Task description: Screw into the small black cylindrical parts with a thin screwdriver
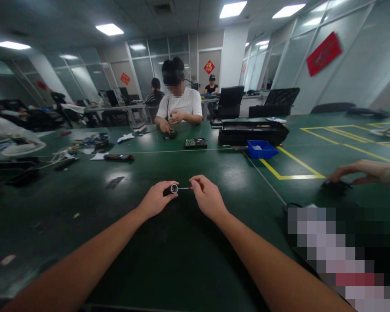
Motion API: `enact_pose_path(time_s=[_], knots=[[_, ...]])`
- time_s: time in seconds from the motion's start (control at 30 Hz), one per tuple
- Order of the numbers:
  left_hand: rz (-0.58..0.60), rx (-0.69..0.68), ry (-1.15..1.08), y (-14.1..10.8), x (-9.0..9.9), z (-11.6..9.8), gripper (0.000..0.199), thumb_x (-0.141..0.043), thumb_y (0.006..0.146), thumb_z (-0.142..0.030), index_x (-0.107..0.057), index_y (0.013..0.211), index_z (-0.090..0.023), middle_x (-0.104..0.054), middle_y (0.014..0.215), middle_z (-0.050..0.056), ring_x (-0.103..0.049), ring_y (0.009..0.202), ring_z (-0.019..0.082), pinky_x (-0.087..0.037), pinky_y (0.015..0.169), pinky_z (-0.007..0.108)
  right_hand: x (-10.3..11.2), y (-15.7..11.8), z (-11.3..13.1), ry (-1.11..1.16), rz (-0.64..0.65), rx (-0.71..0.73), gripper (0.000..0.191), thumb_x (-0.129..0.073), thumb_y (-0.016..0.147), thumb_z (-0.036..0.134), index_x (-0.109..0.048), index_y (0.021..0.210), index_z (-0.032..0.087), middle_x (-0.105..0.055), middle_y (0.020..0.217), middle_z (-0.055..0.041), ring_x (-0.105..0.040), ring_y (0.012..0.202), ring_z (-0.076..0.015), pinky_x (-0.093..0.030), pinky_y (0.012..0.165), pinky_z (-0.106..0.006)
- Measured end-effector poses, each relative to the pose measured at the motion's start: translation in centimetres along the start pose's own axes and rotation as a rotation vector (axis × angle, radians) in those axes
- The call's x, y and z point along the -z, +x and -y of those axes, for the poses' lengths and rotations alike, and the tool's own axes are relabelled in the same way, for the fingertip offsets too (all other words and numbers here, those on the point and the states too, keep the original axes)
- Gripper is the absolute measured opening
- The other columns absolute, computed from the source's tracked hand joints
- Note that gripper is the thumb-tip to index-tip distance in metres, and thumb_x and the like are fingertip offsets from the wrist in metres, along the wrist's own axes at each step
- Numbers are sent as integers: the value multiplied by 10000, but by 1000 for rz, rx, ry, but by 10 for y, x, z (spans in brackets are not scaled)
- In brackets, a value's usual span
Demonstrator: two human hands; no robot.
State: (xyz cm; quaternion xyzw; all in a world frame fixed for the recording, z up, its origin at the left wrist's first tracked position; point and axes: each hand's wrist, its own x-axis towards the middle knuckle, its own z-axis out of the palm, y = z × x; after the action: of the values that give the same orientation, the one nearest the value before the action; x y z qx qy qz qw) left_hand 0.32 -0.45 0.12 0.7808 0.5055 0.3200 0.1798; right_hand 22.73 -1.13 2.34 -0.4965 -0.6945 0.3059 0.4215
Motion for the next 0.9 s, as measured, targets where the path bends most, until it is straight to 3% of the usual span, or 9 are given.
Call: enact_pose_path(time_s=[0.13, 0.33, 0.63, 0.9], knots=[[13, 10, 5, 0, 1, -1, 381, -707, 886, -250, -666, 1265, -251, -693, 1181, 48, -606, 1122, 242, -445, 1031, 414, 2, -1, 3, -3, 8, -8, 270, -492, 965, 386, -647, 1108, 218, -712, 917, -42, -650, 745, -185, -489, 669, -327], [13, 3, 7, 0, 0, -2, 383, -711, 879, -243, -665, 1259, -249, -694, 1186, 52, -610, 1127, 245, -446, 1040, 416, 3, -4, 9, -23, 4, -17, 263, -514, 927, 342, -641, 1121, 217, -665, 819, -10, -632, 721, -186, -469, 658, -327], [8, -8, 13, -1, 1, -4, 372, -706, 883, -249, -667, 1254, -246, -696, 1178, 48, -609, 1123, 244, -447, 1030, 410, 0, -2, 3, -6, -21, 11, 256, -540, 914, 328, -609, 1134, 218, -662, 830, -7, -635, 731, -187, -476, 679, -330], [-4, -5, 21, 0, 1, -5, 371, -713, 874, -243, -671, 1243, -237, -694, 1188, 58, -611, 1123, 249, -447, 1036, 411, 0, -1, 4, 140, -72, 32, 258, -593, 921, 441, -635, 996, 197, -708, 859, -45, -666, 773, -195, -512, 725, -337]])
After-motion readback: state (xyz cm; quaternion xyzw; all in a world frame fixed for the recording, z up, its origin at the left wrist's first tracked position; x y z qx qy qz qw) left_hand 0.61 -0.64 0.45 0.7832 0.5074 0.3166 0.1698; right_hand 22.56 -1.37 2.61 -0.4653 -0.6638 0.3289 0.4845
